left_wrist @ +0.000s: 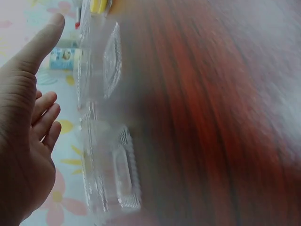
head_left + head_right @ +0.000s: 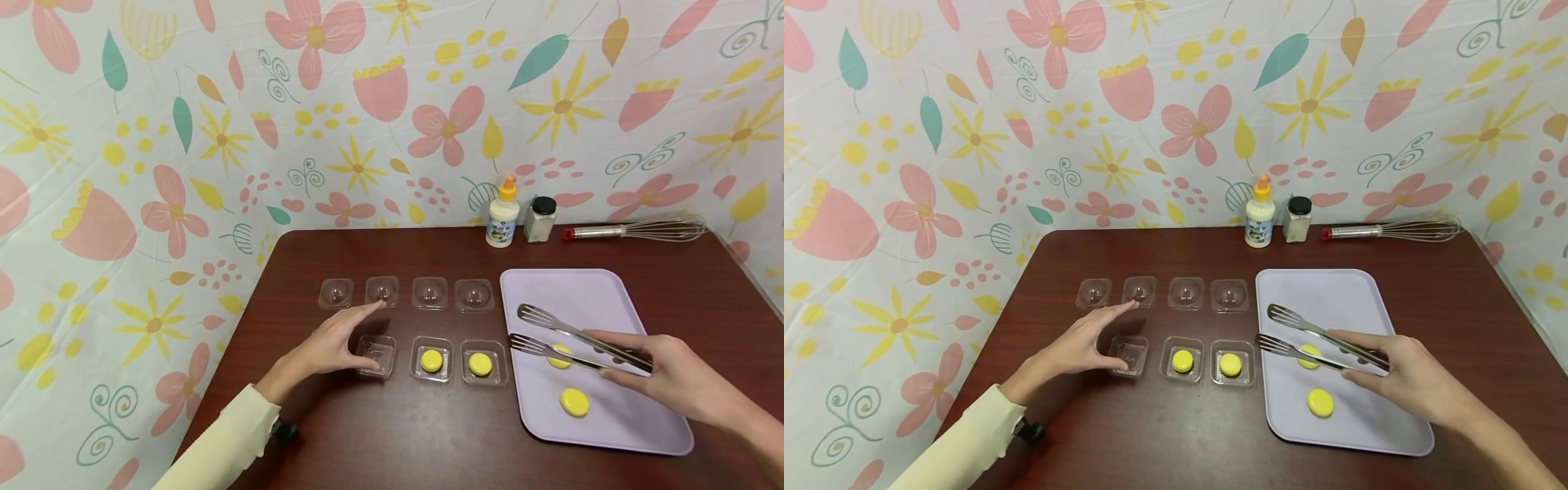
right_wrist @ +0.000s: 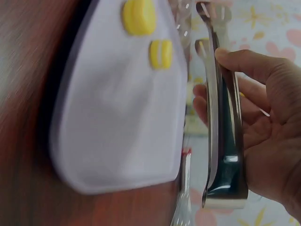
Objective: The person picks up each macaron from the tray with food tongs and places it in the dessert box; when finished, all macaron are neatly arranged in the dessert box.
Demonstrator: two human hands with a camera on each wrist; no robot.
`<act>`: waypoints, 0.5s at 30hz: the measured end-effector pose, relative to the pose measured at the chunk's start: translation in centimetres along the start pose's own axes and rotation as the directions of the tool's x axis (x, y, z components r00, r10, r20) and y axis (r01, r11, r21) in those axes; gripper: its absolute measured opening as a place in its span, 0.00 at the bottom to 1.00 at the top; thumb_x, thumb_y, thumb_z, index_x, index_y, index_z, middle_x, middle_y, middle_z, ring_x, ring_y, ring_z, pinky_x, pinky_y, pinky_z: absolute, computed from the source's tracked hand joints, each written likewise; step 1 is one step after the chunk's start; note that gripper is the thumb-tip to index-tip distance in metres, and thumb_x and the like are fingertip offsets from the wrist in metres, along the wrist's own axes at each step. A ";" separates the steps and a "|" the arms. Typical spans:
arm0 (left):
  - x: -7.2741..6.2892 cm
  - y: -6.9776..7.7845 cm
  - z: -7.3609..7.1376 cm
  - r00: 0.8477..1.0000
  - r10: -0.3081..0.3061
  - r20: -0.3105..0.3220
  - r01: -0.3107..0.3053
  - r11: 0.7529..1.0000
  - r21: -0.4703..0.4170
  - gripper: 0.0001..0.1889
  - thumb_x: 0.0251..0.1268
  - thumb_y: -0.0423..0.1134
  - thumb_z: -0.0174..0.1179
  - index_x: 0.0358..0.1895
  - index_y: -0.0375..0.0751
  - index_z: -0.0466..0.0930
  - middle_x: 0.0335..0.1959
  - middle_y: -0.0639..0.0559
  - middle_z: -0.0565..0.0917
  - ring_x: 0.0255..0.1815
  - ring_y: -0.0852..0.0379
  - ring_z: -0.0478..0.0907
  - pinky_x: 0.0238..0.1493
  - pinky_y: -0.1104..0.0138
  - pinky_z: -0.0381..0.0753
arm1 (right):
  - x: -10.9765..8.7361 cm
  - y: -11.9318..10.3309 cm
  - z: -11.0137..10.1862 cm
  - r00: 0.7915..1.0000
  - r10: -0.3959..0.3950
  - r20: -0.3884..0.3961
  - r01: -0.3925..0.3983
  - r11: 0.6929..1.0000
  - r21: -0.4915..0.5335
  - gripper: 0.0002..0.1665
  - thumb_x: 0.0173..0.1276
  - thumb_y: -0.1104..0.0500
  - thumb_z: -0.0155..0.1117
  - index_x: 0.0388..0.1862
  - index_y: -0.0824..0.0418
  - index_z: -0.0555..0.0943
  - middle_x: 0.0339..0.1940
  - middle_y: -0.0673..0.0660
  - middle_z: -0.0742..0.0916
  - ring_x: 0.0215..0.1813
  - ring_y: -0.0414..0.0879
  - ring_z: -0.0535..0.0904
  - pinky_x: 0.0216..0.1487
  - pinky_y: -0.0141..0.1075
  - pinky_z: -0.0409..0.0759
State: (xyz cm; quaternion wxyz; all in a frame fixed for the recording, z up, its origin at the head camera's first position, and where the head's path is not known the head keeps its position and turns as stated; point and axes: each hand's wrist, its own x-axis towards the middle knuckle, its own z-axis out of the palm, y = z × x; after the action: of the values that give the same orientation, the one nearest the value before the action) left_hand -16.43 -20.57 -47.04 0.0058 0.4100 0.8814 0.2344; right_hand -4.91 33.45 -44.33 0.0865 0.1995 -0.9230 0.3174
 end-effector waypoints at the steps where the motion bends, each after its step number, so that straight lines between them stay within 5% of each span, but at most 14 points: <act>1: -0.2 -0.2 0.0 1.000 -0.002 0.002 0.002 1.000 0.000 0.61 0.47 0.58 0.85 0.83 0.40 0.62 0.80 0.52 0.71 0.79 0.49 0.68 0.76 0.47 0.67 | -0.3 0.4 -0.2 1.000 0.010 0.005 -0.010 1.000 0.011 0.39 0.49 0.68 0.87 0.63 0.55 0.88 0.36 0.40 0.87 0.32 0.34 0.72 0.28 0.25 0.65; 9: -1.9 -1.0 0.0 0.998 -0.056 0.004 0.056 0.998 -0.019 0.57 0.48 0.62 0.83 0.82 0.47 0.66 0.77 0.57 0.74 0.76 0.50 0.72 0.73 0.47 0.71 | -2.1 2.5 -0.9 0.992 0.120 0.047 -0.122 0.992 0.032 0.37 0.52 0.65 0.88 0.63 0.52 0.88 0.45 0.41 0.89 0.37 0.34 0.76 0.33 0.22 0.68; 15: -2.8 -1.3 0.1 0.997 -0.071 -0.007 0.071 0.997 -0.014 0.56 0.47 0.62 0.83 0.80 0.47 0.69 0.76 0.56 0.76 0.74 0.49 0.73 0.72 0.46 0.73 | -3.4 4.1 -1.1 0.996 0.083 0.042 -0.086 0.993 0.082 0.37 0.52 0.69 0.86 0.64 0.55 0.88 0.49 0.37 0.89 0.39 0.32 0.78 0.35 0.21 0.70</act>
State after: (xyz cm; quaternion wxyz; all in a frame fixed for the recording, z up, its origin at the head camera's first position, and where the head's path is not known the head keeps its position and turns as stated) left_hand -15.46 -23.27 -48.19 0.0135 0.3774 0.8938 0.2418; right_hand -3.57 38.17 -46.66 0.0466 0.1698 -0.9181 0.3550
